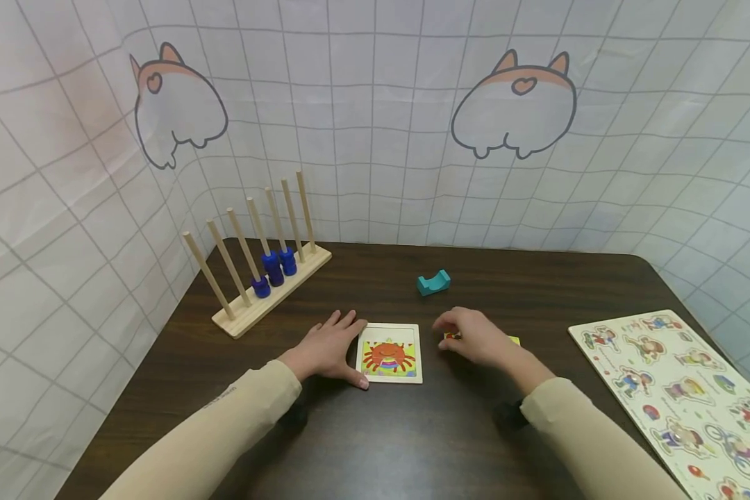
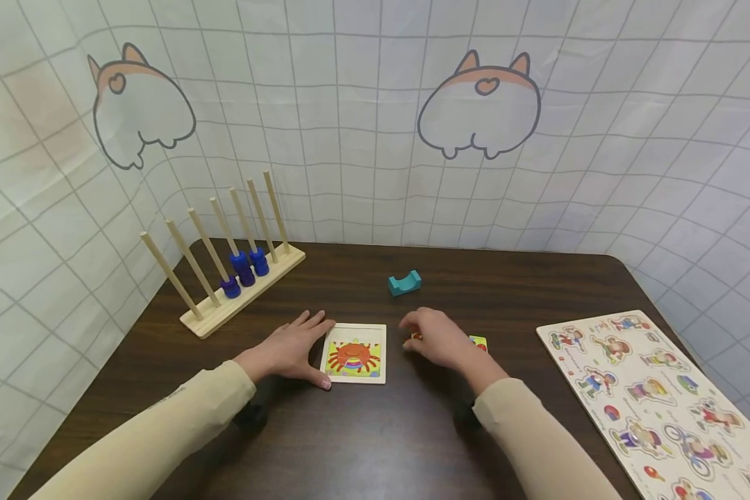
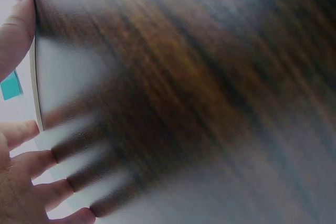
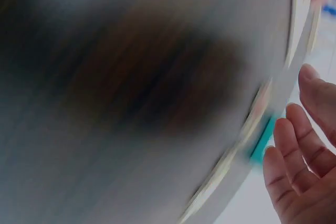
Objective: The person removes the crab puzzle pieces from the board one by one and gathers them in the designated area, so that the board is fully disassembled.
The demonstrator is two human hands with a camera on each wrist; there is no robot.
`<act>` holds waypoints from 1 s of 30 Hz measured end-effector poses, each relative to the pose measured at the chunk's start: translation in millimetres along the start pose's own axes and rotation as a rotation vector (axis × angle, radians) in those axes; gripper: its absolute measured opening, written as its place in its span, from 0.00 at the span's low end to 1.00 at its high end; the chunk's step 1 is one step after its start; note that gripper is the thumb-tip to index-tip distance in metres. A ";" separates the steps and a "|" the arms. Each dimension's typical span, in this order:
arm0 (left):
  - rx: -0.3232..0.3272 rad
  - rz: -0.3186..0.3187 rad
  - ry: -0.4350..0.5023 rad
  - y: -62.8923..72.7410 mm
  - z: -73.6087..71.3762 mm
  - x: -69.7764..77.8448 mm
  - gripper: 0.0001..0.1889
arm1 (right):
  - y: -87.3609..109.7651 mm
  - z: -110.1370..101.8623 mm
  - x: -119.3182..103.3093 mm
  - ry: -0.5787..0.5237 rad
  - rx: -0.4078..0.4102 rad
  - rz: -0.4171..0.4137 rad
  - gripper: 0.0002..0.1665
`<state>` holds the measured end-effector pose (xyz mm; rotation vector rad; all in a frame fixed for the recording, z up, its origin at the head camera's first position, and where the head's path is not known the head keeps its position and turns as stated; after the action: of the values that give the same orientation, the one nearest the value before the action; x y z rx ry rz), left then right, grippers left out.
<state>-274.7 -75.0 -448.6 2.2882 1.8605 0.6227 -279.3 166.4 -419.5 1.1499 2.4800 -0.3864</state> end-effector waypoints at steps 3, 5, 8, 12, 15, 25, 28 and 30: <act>-0.004 -0.002 0.003 -0.3 0.8 0.1 0.60 | -21.3 17.5 -26.5 0.015 -0.056 -0.059 0.17; -0.008 -0.002 0.004 -0.3 1.4 0.5 0.59 | -33.0 27.3 -40.4 0.010 -0.097 -0.073 0.18; -0.010 0.002 0.001 0.1 1.8 1.5 0.59 | -45.8 37.8 -55.9 0.013 -0.144 -0.095 0.18; -0.005 0.010 -0.002 1.0 1.1 2.8 0.59 | -54.9 46.3 -66.3 0.027 -0.172 -0.117 0.18; -0.002 0.012 -0.001 2.0 -0.1 3.5 0.59 | -57.7 49.4 -68.6 0.030 -0.169 -0.111 0.18; 0.000 0.014 -0.002 3.2 -2.3 3.2 0.59 | -63.7 54.4 -70.8 0.048 -0.136 -0.045 0.16; 0.004 0.014 -0.001 2.8 -1.9 2.3 0.59 | -65.3 55.4 -71.5 0.054 -0.133 -0.024 0.16; 0.006 0.013 -0.001 2.5 -1.4 1.7 0.59 | -65.8 55.8 -71.8 0.055 -0.129 -0.012 0.16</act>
<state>-272.7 -74.3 -446.0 2.3057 1.8508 0.6179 -275.2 54.9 -431.4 1.1090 2.5193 -0.1971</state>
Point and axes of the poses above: each hand's wrist, its own y-axis away from the middle knuckle, its own z-axis out of the palm, x = y × z, the point moved 6 cm from there along -y, towards the middle knuckle, and after that the axes turned 12 degrees about -z, right-handed, at the moved point
